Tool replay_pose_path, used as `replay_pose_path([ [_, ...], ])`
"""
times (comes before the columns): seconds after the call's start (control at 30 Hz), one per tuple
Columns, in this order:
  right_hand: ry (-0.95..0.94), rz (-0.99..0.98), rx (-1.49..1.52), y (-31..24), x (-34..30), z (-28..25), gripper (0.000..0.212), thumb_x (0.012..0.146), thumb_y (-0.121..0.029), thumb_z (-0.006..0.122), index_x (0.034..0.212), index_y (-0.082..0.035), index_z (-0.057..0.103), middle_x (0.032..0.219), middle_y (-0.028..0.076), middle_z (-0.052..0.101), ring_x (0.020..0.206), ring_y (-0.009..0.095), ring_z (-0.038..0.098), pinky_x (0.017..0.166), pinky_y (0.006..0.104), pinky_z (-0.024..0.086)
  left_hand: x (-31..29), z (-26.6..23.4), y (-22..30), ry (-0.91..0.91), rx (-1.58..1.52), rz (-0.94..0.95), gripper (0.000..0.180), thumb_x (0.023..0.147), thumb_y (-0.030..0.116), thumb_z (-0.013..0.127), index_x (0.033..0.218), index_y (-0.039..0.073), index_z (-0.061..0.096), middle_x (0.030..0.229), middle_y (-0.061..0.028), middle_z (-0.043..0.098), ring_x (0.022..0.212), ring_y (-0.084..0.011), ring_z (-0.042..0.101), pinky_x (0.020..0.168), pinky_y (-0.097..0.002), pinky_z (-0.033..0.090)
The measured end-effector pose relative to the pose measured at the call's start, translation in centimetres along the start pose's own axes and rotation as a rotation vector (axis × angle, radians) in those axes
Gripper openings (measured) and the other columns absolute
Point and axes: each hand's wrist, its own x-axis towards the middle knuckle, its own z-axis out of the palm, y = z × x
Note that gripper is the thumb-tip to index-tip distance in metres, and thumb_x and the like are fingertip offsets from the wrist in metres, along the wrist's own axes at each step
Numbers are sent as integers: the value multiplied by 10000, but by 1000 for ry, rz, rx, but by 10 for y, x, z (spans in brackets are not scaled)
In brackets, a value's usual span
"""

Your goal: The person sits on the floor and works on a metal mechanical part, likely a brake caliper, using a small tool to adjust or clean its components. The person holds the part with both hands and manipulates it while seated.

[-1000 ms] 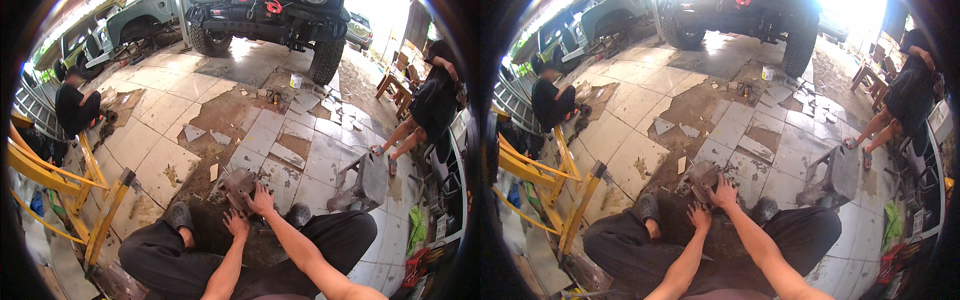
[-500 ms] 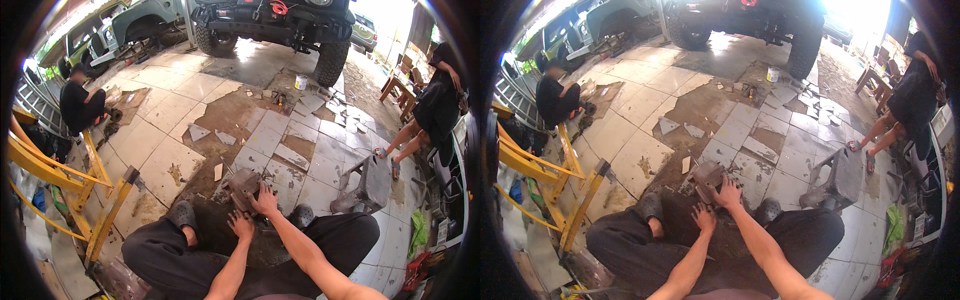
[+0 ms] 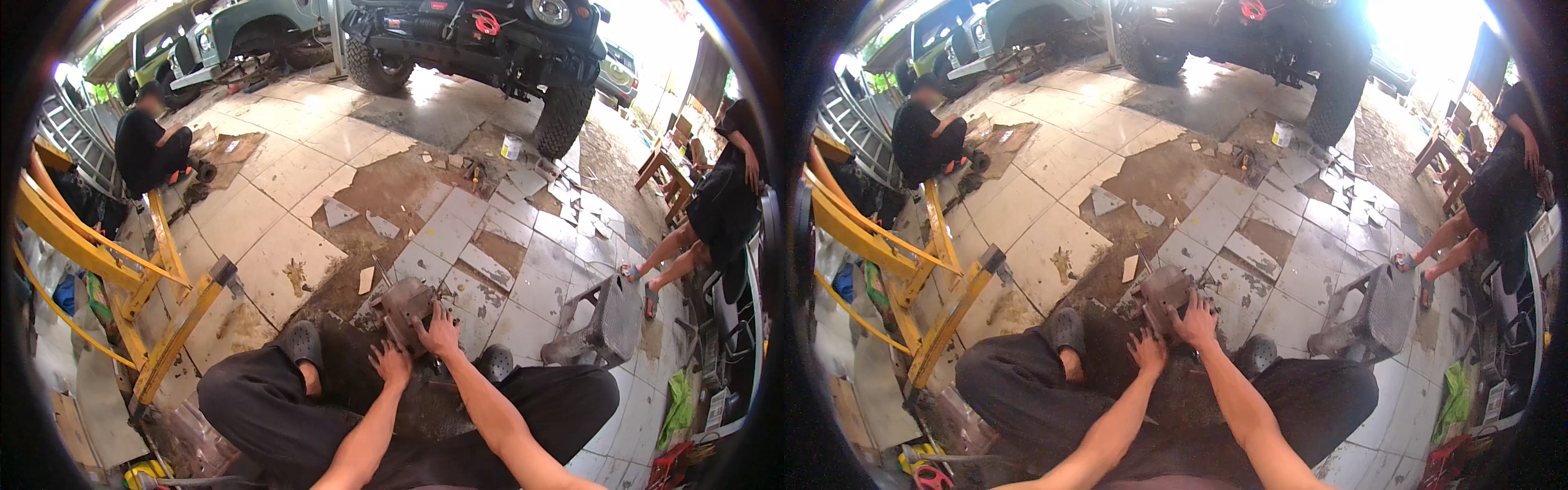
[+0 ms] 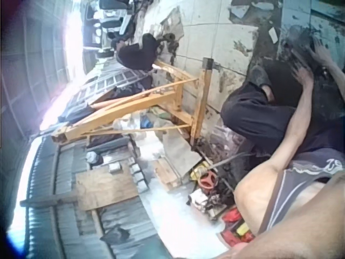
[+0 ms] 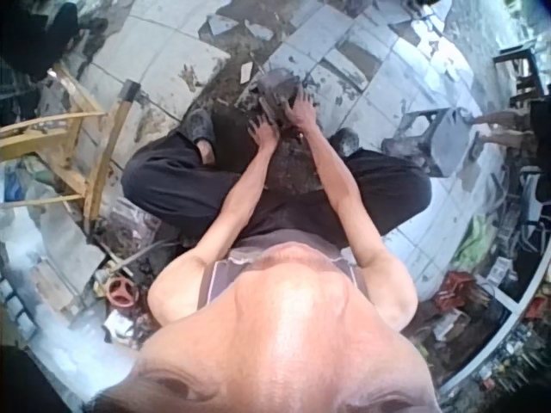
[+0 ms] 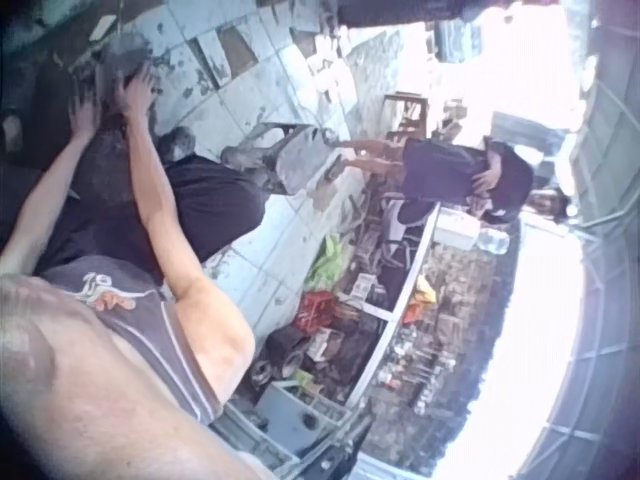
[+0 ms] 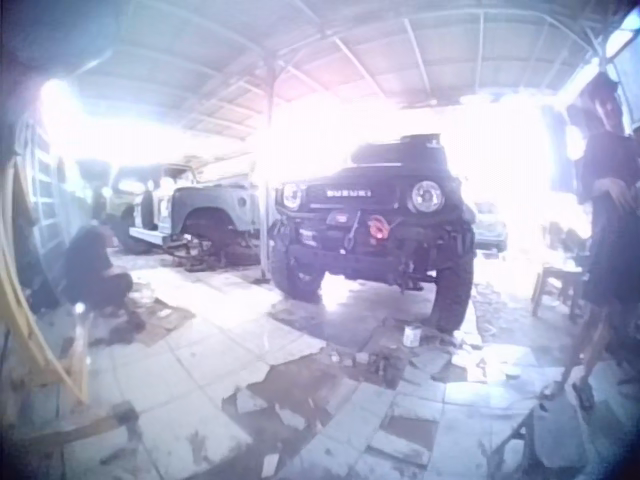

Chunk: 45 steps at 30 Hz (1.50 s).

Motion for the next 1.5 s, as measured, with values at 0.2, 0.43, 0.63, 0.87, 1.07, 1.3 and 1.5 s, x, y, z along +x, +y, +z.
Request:
replay_pose_path([
  [0.2,-5,-3,20,1,3,-3,919,882,-661,468,1499,-26,224,1468,232,394,1367,389,359,1060,611,290,9,-1,-2,10,10,15,548,959,347,408,1402,32,477,1504,-164,398,1456,-416,178,1163,-582,90],
  [0.43,23,-5,2,0,4,1,940,878,-685,460,1487,-1,252,1447,239,416,1358,402,366,1045,641,287,-3,3,6,28,-19,3,576,972,377,381,1417,18,454,1514,-148,388,1459,-414,168,1172,-563,95],
  [0.63,41,14,-31,0,5,3,900,892,-655,461,1491,-18,249,1460,220,409,1363,380,371,1035,651,290,-1,3,2,15,-28,1,586,964,375,407,1435,27,429,1543,-134,342,1466,-406,148,1172,-567,98],
  [0.87,44,-2,-10,-5,0,7,882,901,-646,449,1492,-25,242,1469,229,392,1367,378,365,1041,649,280,14,8,-16,4,-6,-16,587,943,367,439,1424,30,444,1528,-141,367,1462,-415,155,1161,-583,115],
  [1.07,67,-3,-2,1,2,5,885,894,-651,464,1484,-20,270,1469,211,406,1374,365,356,1037,652,265,7,-1,-2,-25,83,36,579,961,366,412,1423,17,440,1521,-145,377,1460,-406,165,1168,-567,109],
  [1.3,63,10,-3,-5,3,3,881,892,-643,473,1477,-16,276,1443,220,431,1364,372,363,1031,652,270,7,-6,3,0,96,76,596,968,385,400,1431,9,425,1535,-143,353,1466,-393,154,1171,-561,95],
  [1.5,77,9,-57,0,2,5,897,890,-647,472,1491,-17,257,1447,223,427,1362,355,371,1032,647,273,-7,-5,13,-31,-31,-14,592,974,367,379,1436,-2,412,1529,-164,356,1469,-400,141,1168,-572,102],
])
